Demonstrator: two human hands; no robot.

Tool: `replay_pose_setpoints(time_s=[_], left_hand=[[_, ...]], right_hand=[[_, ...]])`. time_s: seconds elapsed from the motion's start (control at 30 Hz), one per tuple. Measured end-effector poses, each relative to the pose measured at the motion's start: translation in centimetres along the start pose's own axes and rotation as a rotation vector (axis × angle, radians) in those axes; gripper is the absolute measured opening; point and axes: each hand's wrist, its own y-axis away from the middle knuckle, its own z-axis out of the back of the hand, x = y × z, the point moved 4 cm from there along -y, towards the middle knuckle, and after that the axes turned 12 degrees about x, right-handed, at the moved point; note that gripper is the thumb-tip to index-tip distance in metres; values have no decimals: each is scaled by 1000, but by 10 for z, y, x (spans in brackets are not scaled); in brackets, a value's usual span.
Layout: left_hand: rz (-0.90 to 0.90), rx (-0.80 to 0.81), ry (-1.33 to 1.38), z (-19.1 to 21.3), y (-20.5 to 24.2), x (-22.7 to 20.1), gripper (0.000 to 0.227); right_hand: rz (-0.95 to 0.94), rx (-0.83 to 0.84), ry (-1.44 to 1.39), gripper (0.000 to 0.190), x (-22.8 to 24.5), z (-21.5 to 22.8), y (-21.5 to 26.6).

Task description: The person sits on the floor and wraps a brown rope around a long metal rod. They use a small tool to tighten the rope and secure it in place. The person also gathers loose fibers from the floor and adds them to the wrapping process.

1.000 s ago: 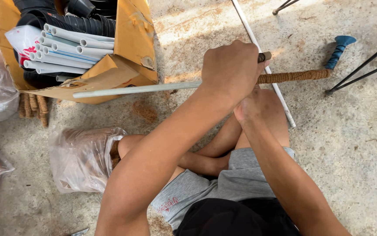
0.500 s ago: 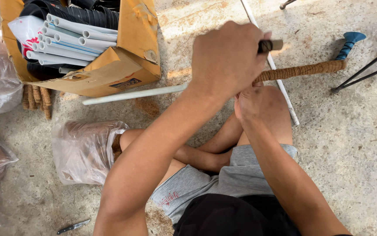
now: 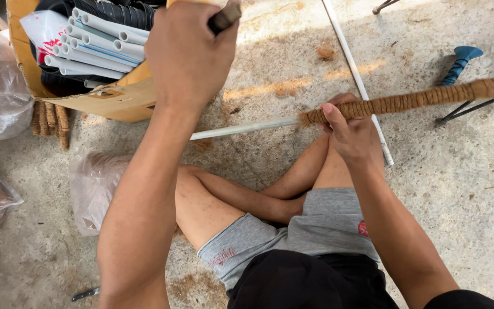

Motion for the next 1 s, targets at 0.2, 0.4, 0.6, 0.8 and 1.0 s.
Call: replay_pose_setpoints(time_s=[0.2,0.4,0.6,0.8,1.0], left_hand=[[300,246,194,-11,23,21,50],[332,121,297,-26,49,30,48],[416,-29,694,-34,80,41,41],[429,-187,839,-48,114,8,23],[468,-57,835,-85,116,-11,21]], right_hand=[[239,155,453,14,31,10,2],[114,173,765,17,65,8,-34],[211,130,1036,29,118,-34,-102],[41,208,1111,48,111,-91,-164],[-164,206,763,77,69,-98,-160]])
